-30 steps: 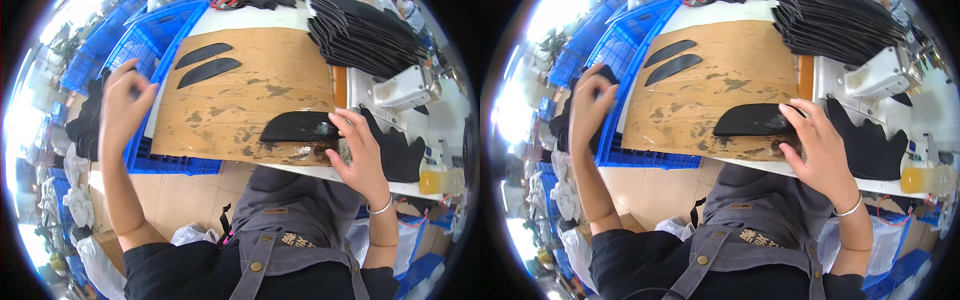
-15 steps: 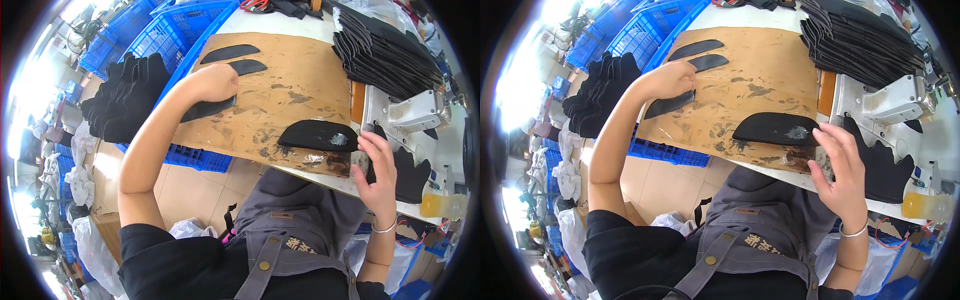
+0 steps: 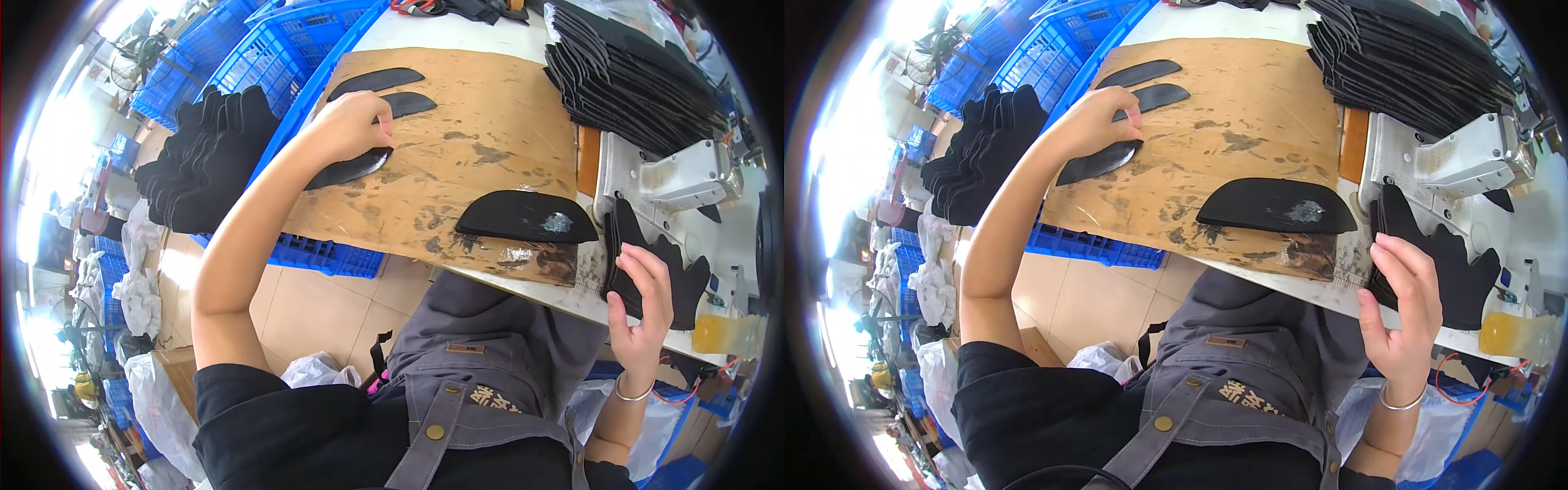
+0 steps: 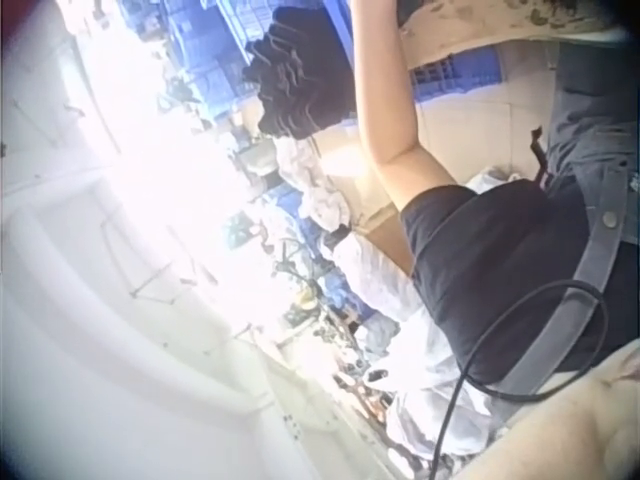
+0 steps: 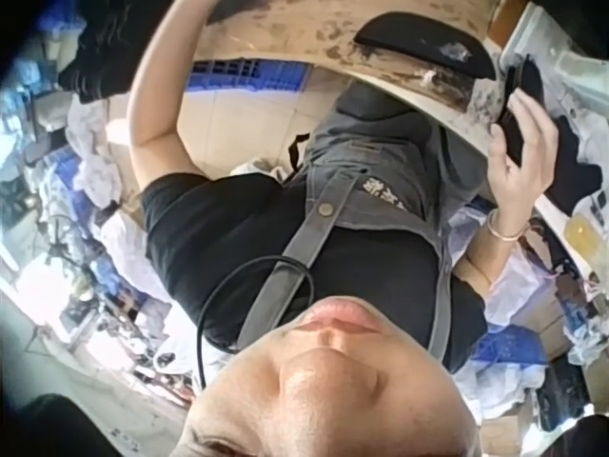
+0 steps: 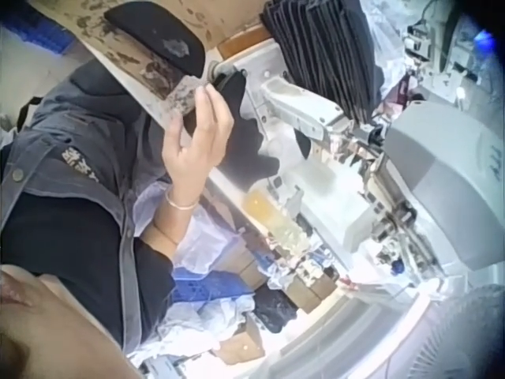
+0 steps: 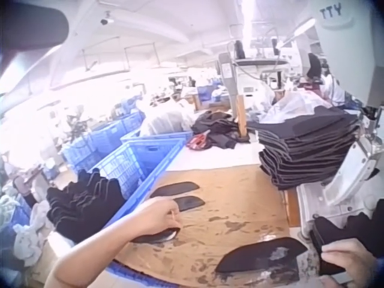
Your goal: Applying glue to shoe components and assembling them at a factory workstation.
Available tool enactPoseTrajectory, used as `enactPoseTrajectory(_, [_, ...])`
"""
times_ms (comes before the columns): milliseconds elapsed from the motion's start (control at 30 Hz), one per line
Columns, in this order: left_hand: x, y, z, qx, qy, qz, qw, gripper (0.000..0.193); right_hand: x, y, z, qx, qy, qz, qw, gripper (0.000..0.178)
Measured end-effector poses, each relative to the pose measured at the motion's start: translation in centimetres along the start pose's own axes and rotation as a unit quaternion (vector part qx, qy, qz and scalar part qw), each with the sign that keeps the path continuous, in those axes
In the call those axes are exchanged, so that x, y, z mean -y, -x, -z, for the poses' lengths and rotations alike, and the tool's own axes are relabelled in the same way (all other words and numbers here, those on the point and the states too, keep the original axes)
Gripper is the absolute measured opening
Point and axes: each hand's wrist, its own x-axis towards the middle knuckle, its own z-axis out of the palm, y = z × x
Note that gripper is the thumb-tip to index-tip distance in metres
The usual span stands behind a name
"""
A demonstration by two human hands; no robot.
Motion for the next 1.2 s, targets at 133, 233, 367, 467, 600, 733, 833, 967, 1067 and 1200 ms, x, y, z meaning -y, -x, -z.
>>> enactPoseTrajectory(133, [0.4,0.5,-0.7,-0.023,0.043,-0.054,0.997,0.015,-0.3,0.6,0.3,-0.004,0.000,-0.018,1.000,0.036])
enactPoseTrajectory(233, [0.8,1.1,-1.3,-0.051,0.039,-0.093,0.994,0.015,-0.2,0.8,0.3,-0.009,-0.018,-0.022,1.000,0.035])
enactPoseTrajectory(367, [-1.4,2.0,-2.1,-0.233,0.059,-0.140,0.961,0.022,-0.8,2.2,1.9,-0.124,0.059,0.024,0.990,0.029])
enactPoseTrajectory(467, [-4.6,5.1,-3.2,-0.284,0.072,-0.185,0.938,0.025,-3.7,5.0,5.8,-0.114,0.249,0.011,0.962,0.028])
enactPoseTrajectory(600, [-8.7,8.3,-6.5,-0.198,0.088,-0.254,0.942,0.047,-5.0,6.7,12.3,0.074,0.437,-0.048,0.895,0.040])
enactPoseTrajectory(733, [-8.8,8.6,-9.3,-0.266,0.074,-0.255,0.927,0.040,-6.9,7.6,15.5,0.223,0.595,-0.047,0.771,0.049])
enactPoseTrajectory(833, [-8.6,7.7,-10.3,-0.310,0.061,-0.285,0.905,0.033,-9.9,9.6,18.9,0.273,0.645,-0.028,0.713,0.047])
enactPoseTrajectory(967, [-7.9,7.9,-11.2,-0.351,0.058,-0.282,0.891,0.027,-12.6,10.1,20.7,0.314,0.696,-0.021,0.646,0.037])
enactPoseTrajectory(1067, [-7.8,7.9,-11.8,-0.376,0.065,-0.286,0.879,0.023,-14.7,10.6,22.2,0.323,0.734,-0.031,0.596,0.027])
enactPoseTrajectory(1200, [-7.2,7.7,-12.1,-0.391,0.077,-0.298,0.867,0.023,-12.9,10.2,24.6,0.338,0.665,-0.154,0.647,0.036])
